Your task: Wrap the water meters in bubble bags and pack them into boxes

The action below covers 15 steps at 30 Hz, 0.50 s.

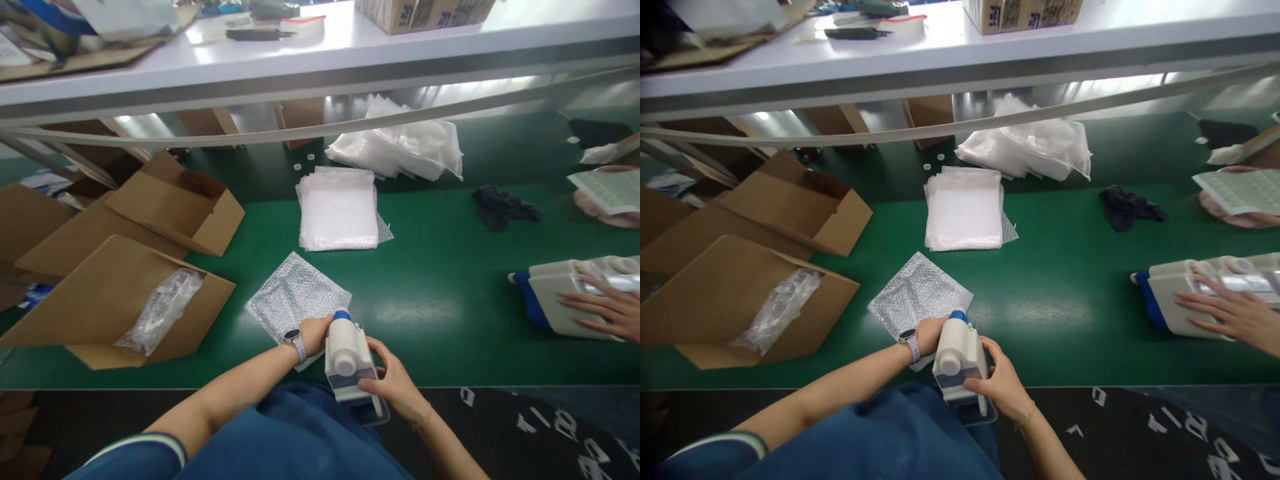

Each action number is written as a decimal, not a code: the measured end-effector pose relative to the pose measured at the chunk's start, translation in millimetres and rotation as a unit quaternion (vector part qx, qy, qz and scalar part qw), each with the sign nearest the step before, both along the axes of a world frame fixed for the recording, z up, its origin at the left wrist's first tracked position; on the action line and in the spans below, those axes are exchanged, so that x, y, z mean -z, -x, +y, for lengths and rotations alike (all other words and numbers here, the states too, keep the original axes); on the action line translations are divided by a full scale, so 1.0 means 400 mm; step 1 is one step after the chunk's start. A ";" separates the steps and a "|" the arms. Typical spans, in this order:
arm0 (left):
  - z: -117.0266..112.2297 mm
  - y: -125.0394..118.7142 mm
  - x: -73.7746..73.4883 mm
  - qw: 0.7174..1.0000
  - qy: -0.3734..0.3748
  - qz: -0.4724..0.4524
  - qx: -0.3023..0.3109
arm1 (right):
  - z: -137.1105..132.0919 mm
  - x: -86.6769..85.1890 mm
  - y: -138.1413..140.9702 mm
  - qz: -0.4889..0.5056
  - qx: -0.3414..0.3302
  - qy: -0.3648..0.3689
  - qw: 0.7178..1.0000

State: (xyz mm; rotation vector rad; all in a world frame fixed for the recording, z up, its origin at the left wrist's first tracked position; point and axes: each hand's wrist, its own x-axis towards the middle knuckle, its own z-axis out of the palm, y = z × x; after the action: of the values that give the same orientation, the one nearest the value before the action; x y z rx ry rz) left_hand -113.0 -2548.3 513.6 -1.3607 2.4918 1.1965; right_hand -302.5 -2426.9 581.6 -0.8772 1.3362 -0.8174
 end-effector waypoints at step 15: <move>-0.124 -0.050 -0.189 0.967 -0.014 0.210 -0.143 | -0.034 -0.029 -0.149 -0.304 0.169 -0.088 0.933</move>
State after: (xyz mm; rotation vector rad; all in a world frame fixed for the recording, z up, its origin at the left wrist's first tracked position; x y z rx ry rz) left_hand -93.1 -2598.0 589.2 -1.6525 2.5827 1.7362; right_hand -243.1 -2440.7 593.0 -0.2089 0.9899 -1.1057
